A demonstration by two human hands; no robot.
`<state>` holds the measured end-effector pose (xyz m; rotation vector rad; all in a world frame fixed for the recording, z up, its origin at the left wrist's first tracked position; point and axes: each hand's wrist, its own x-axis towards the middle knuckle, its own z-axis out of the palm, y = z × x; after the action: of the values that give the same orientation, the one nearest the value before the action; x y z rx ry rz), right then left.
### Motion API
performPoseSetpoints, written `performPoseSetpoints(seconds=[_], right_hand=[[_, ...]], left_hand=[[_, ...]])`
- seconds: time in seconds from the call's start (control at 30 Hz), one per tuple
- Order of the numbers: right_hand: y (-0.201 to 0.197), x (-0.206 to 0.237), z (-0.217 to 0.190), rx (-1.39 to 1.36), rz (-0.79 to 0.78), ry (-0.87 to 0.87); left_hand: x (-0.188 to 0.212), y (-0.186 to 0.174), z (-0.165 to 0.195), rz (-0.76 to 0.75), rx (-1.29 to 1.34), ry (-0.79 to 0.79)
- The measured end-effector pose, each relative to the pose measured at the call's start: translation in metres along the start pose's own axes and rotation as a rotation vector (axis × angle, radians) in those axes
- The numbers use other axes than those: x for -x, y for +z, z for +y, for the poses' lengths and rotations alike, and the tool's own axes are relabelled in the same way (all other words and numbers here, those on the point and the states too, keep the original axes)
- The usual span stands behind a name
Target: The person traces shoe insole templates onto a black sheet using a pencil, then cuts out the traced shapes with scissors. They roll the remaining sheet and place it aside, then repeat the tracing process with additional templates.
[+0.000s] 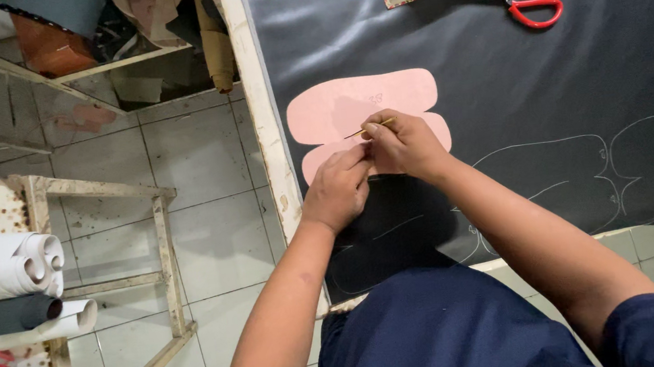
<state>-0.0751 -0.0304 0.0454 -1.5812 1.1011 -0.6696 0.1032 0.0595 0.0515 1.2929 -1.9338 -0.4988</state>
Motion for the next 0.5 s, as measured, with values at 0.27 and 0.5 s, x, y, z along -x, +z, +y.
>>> performPoseSetpoints(seconds=[0.27, 0.5], right_hand=[[0.011, -0.005, -0.014, 0.155, 0.002, 0.011], [-0.023, 0.004, -0.013, 0.76, 0.231, -0.249]], left_hand=[[-0.001, 0.002, -0.002, 0.024, 0.001, 0.018], [0.0, 0.005, -0.001, 0.04, -0.039, 0.017]])
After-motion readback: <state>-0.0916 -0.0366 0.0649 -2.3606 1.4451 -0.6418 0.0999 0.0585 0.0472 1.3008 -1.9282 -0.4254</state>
